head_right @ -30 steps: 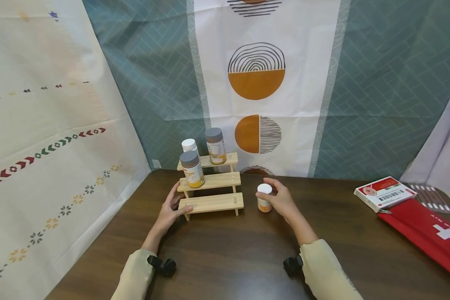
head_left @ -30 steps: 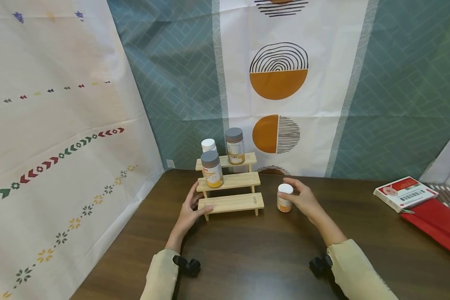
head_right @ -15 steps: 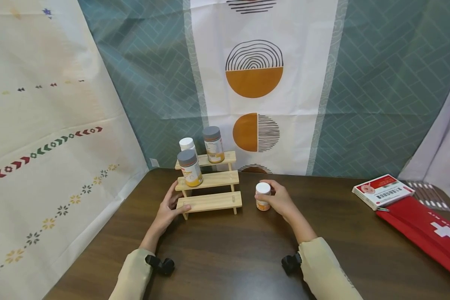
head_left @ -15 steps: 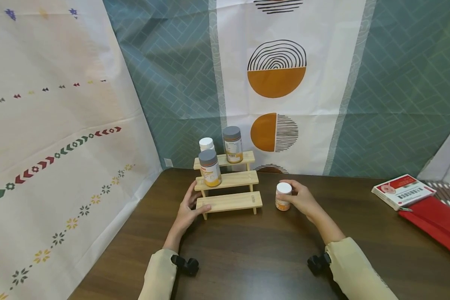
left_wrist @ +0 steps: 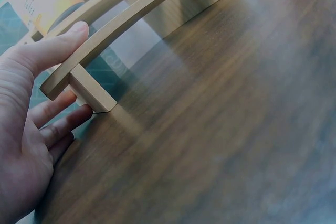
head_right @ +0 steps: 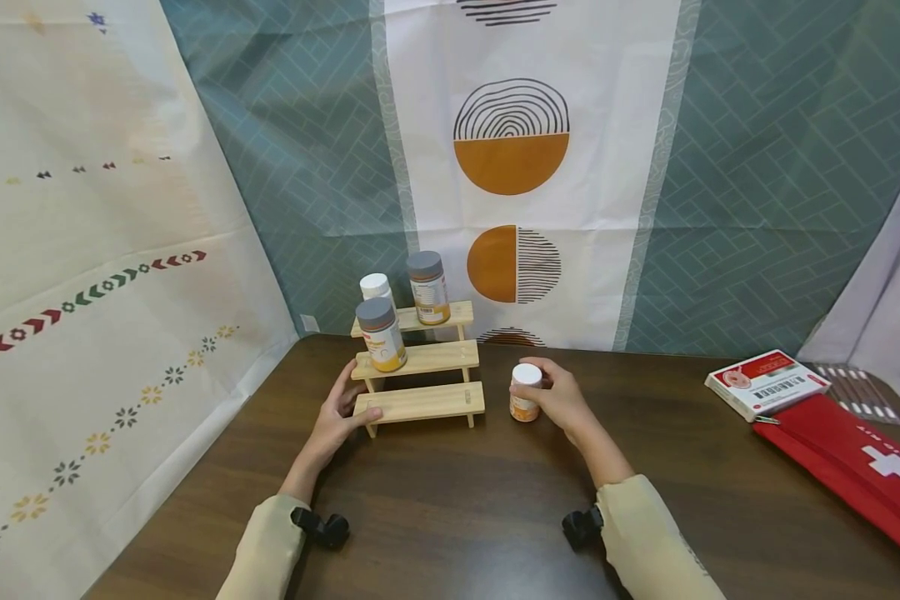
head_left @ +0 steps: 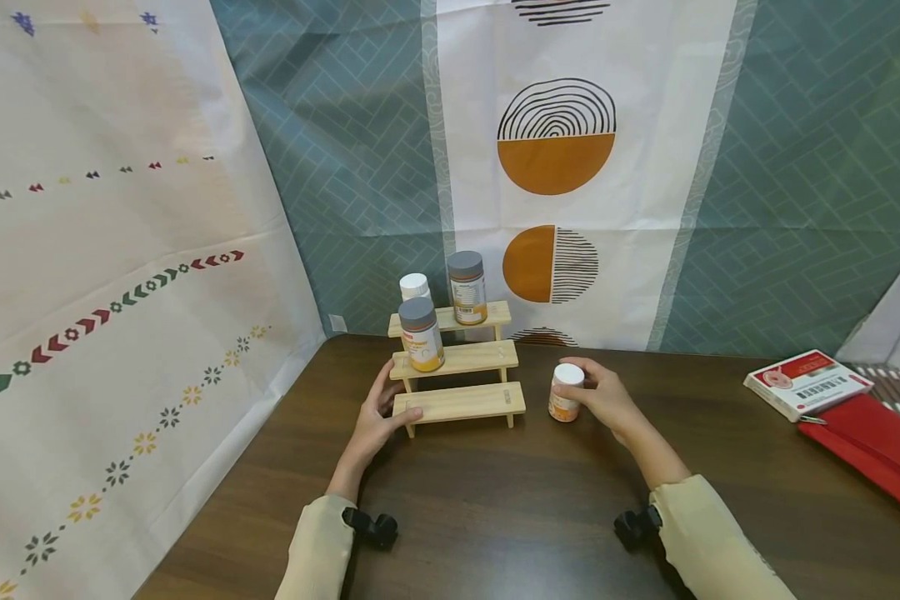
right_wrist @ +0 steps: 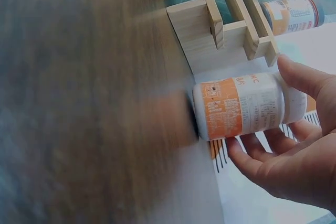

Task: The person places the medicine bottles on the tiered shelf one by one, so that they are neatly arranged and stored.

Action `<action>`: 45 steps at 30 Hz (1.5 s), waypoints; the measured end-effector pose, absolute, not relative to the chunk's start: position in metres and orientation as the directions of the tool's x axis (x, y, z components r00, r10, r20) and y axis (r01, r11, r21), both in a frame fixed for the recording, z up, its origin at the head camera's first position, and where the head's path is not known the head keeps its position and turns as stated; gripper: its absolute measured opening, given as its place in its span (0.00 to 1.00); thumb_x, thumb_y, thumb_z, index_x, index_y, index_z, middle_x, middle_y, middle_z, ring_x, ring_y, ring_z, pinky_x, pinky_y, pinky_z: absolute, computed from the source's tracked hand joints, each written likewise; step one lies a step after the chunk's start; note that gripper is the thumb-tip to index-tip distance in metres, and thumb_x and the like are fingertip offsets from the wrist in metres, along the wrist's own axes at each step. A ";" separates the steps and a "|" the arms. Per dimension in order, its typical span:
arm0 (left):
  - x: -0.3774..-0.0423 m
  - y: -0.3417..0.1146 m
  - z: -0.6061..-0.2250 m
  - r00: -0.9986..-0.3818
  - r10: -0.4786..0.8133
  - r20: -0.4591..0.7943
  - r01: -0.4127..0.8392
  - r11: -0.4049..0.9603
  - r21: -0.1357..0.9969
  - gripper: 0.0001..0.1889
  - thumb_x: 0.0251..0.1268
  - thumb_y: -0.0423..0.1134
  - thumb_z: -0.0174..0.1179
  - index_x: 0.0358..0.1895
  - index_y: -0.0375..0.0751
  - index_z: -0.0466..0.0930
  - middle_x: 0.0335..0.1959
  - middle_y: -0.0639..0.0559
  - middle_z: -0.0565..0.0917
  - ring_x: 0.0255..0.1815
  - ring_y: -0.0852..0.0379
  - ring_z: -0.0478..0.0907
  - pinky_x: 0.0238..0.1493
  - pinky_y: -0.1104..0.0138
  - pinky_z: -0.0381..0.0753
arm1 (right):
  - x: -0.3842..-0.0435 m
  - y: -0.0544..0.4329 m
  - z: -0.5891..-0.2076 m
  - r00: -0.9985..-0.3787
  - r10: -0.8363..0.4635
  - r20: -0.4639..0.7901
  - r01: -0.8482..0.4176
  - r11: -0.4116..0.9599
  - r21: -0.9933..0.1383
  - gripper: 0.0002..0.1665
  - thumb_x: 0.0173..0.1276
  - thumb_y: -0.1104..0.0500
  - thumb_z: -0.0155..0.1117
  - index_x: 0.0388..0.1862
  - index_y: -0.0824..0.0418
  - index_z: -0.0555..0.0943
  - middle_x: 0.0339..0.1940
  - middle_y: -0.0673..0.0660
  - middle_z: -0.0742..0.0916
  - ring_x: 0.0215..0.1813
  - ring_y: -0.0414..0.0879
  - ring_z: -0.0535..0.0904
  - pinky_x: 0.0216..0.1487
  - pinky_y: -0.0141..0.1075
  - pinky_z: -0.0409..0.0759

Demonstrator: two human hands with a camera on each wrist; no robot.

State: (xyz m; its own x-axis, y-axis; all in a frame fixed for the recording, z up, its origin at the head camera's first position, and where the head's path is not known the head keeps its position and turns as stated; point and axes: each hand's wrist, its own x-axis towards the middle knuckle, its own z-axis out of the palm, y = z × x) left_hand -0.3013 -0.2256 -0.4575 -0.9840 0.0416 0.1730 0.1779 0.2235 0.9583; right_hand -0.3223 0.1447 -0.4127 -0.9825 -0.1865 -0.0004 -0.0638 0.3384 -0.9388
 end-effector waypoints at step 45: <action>-0.302 -0.228 -0.460 -0.975 0.081 0.207 0.219 0.180 0.959 0.49 0.62 0.29 0.64 0.79 0.61 0.44 0.70 0.36 0.70 0.66 0.37 0.72 0.63 0.53 0.70 | -0.343 0.057 -0.337 -0.974 -0.157 0.162 -0.186 0.156 -0.970 0.35 0.66 0.57 0.67 0.71 0.57 0.70 0.65 0.62 0.75 0.60 0.56 0.72 0.52 0.45 0.78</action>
